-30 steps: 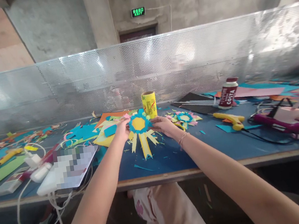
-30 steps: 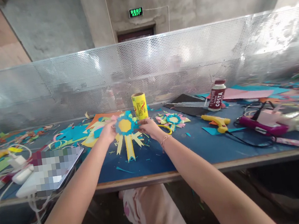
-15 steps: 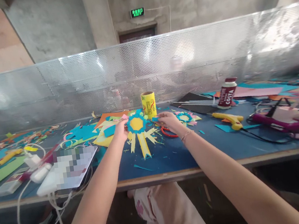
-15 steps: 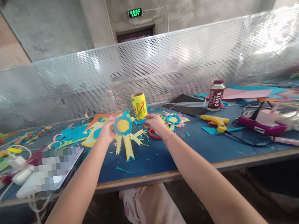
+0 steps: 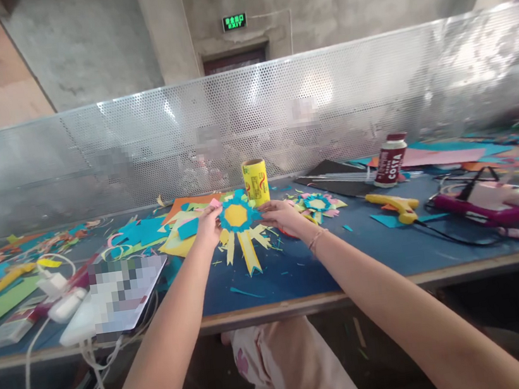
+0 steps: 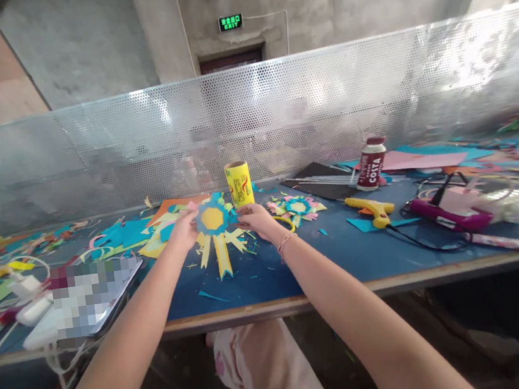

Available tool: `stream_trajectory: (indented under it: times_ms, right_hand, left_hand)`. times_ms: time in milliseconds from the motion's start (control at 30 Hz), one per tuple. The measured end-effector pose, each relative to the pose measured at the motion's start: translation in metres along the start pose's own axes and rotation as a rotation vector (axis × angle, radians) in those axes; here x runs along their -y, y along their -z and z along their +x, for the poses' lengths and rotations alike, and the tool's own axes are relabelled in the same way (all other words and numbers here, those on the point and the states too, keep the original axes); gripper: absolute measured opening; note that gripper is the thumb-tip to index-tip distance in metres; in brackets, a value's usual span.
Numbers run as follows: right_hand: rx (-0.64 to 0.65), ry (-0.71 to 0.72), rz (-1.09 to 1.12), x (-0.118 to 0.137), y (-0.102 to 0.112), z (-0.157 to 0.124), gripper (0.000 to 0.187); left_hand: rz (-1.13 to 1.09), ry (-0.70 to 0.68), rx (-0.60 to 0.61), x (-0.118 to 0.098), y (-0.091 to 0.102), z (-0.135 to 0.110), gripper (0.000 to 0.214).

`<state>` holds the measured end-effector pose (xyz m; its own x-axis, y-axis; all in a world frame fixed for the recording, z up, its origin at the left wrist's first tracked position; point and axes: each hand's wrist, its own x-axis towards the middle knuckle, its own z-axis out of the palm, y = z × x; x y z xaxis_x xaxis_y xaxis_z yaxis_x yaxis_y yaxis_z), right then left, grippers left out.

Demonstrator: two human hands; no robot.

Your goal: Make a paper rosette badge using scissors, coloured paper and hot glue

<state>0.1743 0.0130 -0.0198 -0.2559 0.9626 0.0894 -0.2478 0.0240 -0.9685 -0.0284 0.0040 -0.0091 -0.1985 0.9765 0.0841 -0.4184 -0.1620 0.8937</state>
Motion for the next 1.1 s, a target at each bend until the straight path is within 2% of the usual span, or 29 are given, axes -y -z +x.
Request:
stream_trajectory:
  times_ms: [167,400,567,900,1100]
  right_hand:
    - [0.006,-0.005,0.026,-0.001,-0.002,0.0,0.024]
    - [-0.047,0.004,0.024,-0.004,-0.004,0.003,0.026]
    - [-0.057,-0.014,0.052,-0.001,-0.006,0.001,0.028]
    - [0.024,-0.101,0.171,0.005,-0.01,-0.006,0.035]
    - [0.048,-0.153,0.236,0.009,-0.009,-0.008,0.034]
  left_hand:
    - [0.046,0.002,-0.007,-0.001,-0.003,-0.004,0.016]
    - [0.052,-0.044,0.048,-0.001,-0.008,-0.01,0.021]
    - [0.067,-0.086,0.045,0.003,-0.006,-0.007,0.025]
    - [0.14,-0.114,-0.022,0.007,-0.005,-0.004,0.024]
    - [0.173,-0.196,-0.039,0.008,-0.005,-0.003,0.027]
